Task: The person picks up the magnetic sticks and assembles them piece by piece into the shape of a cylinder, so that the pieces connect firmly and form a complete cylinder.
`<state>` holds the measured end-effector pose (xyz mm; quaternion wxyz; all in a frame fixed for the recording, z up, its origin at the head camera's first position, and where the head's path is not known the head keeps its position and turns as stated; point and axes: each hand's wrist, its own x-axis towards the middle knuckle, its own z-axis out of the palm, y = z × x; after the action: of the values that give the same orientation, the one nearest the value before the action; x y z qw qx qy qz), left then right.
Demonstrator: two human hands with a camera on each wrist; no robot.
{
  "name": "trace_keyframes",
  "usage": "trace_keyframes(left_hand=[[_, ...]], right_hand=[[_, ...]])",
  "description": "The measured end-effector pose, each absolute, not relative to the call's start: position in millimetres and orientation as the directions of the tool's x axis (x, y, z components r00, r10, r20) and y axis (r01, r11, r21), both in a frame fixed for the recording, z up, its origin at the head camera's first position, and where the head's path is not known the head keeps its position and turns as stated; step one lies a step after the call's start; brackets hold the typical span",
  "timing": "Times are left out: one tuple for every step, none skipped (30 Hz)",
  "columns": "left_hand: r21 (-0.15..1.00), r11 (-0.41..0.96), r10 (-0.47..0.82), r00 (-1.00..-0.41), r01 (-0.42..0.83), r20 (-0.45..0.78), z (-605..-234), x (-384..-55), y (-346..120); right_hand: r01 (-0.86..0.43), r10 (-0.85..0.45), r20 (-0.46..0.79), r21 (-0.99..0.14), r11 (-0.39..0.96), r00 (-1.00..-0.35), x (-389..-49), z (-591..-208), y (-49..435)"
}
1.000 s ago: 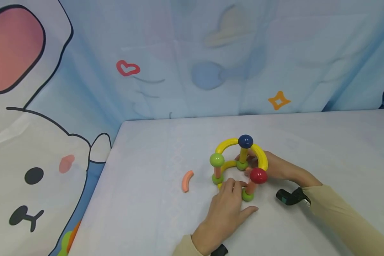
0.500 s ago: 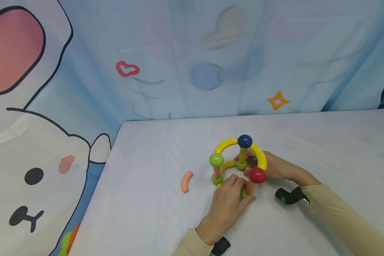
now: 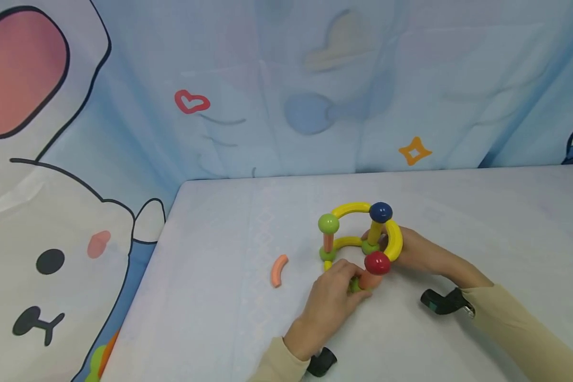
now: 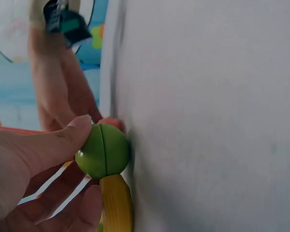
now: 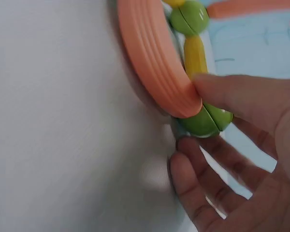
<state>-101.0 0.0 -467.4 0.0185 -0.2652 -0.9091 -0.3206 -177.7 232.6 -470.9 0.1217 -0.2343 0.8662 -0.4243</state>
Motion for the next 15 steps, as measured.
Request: trace_keyframes(left_hand=[[0.592,0.646,0.468,-0.863,0.482,0.192,-467.0,-102.0,-2.5],[0.608,0.639,0.464,-0.867,0.471,0.184,-466.7,-102.9,-4.9],[0.617,0.636,0.459,-0.87,0.464,0.181,-466.5,-103.6,-7.2],[0.628,0.633,0.452,-0.874,0.454,0.177,-466.4,-104.2,-9.5],[0.634,0.63,0.444,-0.878,0.449,0.179,-466.4,-104.9,-11.3],[0.64,0.628,0.437,-0.881,0.442,0.181,-466.2,-105.3,-13.2],[0.643,0.628,0.428,-0.885,0.437,0.183,-466.2,-105.7,-14.7],[0.642,0.629,0.422,-0.886,0.438,0.191,-466.1,-106.0,-15.8],[0.644,0.63,0.415,-0.889,0.434,0.194,-465.8,-106.0,-16.5],[0.644,0.629,0.409,-0.89,0.435,0.201,-465.6,-105.9,-17.1],[0.642,0.628,0.405,-0.889,0.439,0.212,-465.2,-105.6,-17.5],[0.644,0.625,0.4,-0.889,0.442,0.222,-464.7,-105.1,-17.9],[0.647,0.617,0.397,-0.887,0.448,0.236,-464.2,-104.6,-18.2],[0.648,0.61,0.392,-0.884,0.456,0.254,-463.7,-104.0,-18.4],[0.655,0.599,0.386,-0.883,0.461,0.268,-463.1,-103.4,-18.7]], right_hand=[[-0.298,-0.501,-0.012,-0.791,0.534,-0.865,-175.2,-471.1,235.2],[-0.296,-0.494,-0.012,-0.789,0.539,-0.869,-172.2,-471.1,237.7],[-0.293,-0.49,-0.012,-0.788,0.541,-0.871,-169.4,-470.9,239.9],[-0.291,-0.488,-0.014,-0.787,0.544,-0.873,-166.5,-470.8,242.1],[-0.291,-0.485,-0.017,-0.783,0.55,-0.874,-163.5,-470.6,243.7],[-0.289,-0.485,-0.02,-0.782,0.552,-0.874,-160.5,-470.2,245.0],[-0.286,-0.484,-0.023,-0.78,0.556,-0.875,-157.4,-469.9,245.9],[-0.285,-0.485,-0.026,-0.781,0.556,-0.874,-154.4,-469.5,246.6],[-0.284,-0.486,-0.027,-0.783,0.554,-0.873,-151.6,-469.0,246.9],[-0.283,-0.486,-0.029,-0.781,0.556,-0.874,-148.6,-468.4,247.1],[-0.279,-0.481,-0.035,-0.778,0.563,-0.876,-145.9,-467.7,246.8],[-0.276,-0.476,-0.038,-0.773,0.572,-0.878,-143.3,-466.8,246.4],[-0.278,-0.47,-0.039,-0.763,0.584,-0.882,-140.8,-465.8,245.9],[-0.281,-0.462,-0.036,-0.751,0.598,-0.886,-138.6,-464.8,245.4],[-0.292,-0.457,-0.025,-0.737,0.609,-0.889,-136.6,-463.6,245.0]])
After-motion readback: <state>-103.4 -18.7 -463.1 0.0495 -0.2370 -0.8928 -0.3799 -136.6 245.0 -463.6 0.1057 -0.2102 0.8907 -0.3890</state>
